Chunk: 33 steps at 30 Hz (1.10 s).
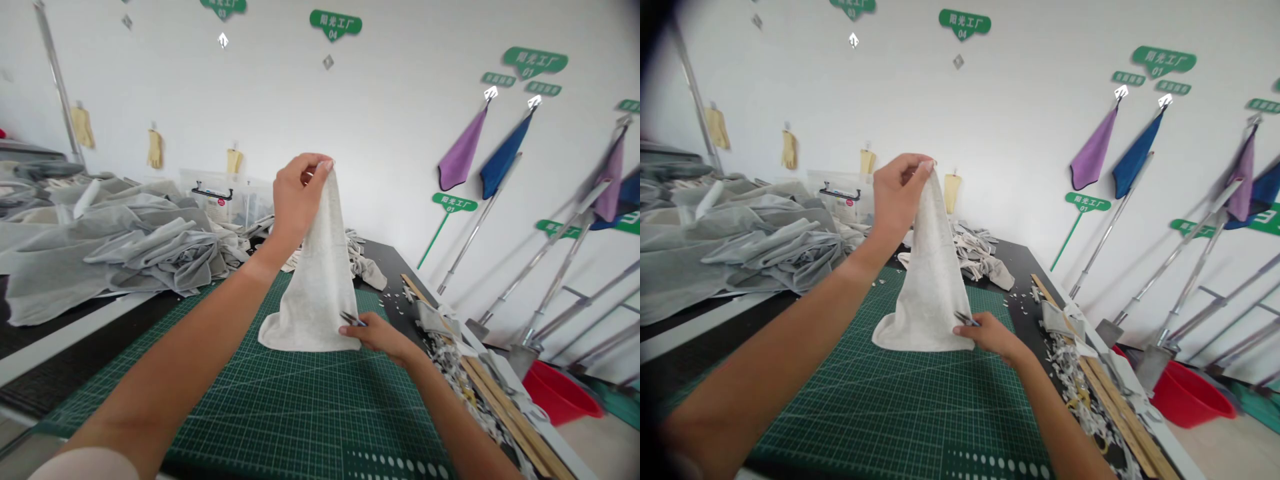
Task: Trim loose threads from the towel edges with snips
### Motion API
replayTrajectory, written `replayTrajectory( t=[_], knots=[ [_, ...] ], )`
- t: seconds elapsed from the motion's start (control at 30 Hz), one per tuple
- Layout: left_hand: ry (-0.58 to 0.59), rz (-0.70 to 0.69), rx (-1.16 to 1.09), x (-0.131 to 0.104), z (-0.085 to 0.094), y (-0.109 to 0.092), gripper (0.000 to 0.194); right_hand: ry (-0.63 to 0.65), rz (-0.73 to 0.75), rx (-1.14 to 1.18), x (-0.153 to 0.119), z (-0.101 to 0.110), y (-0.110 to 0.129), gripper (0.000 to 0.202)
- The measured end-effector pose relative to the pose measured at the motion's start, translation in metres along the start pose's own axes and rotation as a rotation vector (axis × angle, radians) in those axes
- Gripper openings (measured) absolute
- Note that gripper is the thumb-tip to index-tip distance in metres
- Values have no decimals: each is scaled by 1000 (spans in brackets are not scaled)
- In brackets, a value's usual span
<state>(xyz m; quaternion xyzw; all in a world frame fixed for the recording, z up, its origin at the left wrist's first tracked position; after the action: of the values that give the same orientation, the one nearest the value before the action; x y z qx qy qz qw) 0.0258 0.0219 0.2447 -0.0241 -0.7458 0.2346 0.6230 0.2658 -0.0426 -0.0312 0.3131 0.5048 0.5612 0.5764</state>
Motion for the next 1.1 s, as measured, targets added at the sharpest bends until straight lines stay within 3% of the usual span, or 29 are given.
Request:
replayTrajectory(
  t=[0.13,0.3,0.47,0.6,0.67,0.77,0.93,1.0,1.1],
  knots=[
    [-48,-77,98,24,39,-13,26,-182,116,-31,-23,45,37,46],
    [-55,-129,143,44,85,-29,32,-451,302,6,-75,91,89,48],
    [3,-109,93,55,123,-42,26,-583,541,130,-123,118,134,48],
    [185,1,81,53,141,-32,30,-578,643,253,-145,121,153,49],
    [324,73,152,47,146,-14,30,-558,623,273,-145,117,151,44],
    [642,140,334,28,146,30,39,-558,541,223,-133,109,133,26],
    [1113,202,379,-25,132,117,45,-502,340,169,-87,91,78,41],
    [1228,372,420,-52,125,155,40,-430,285,125,-64,80,55,44],
    [1369,702,664,-100,120,201,26,-374,201,87,-29,68,19,48]
  ],
)
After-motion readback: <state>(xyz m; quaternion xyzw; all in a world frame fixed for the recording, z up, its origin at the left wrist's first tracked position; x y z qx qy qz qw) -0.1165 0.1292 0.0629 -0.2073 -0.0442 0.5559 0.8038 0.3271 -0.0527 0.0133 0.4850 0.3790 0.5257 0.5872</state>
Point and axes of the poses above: each hand's wrist, its own x-axis towards the middle knuckle, its own z-axis out of the back of the hand, y = z × x, the point moved 8 cm from there along x, towards the middle knuckle, and after that the axes turned 9 degrees about x, right-handed, at the moved point
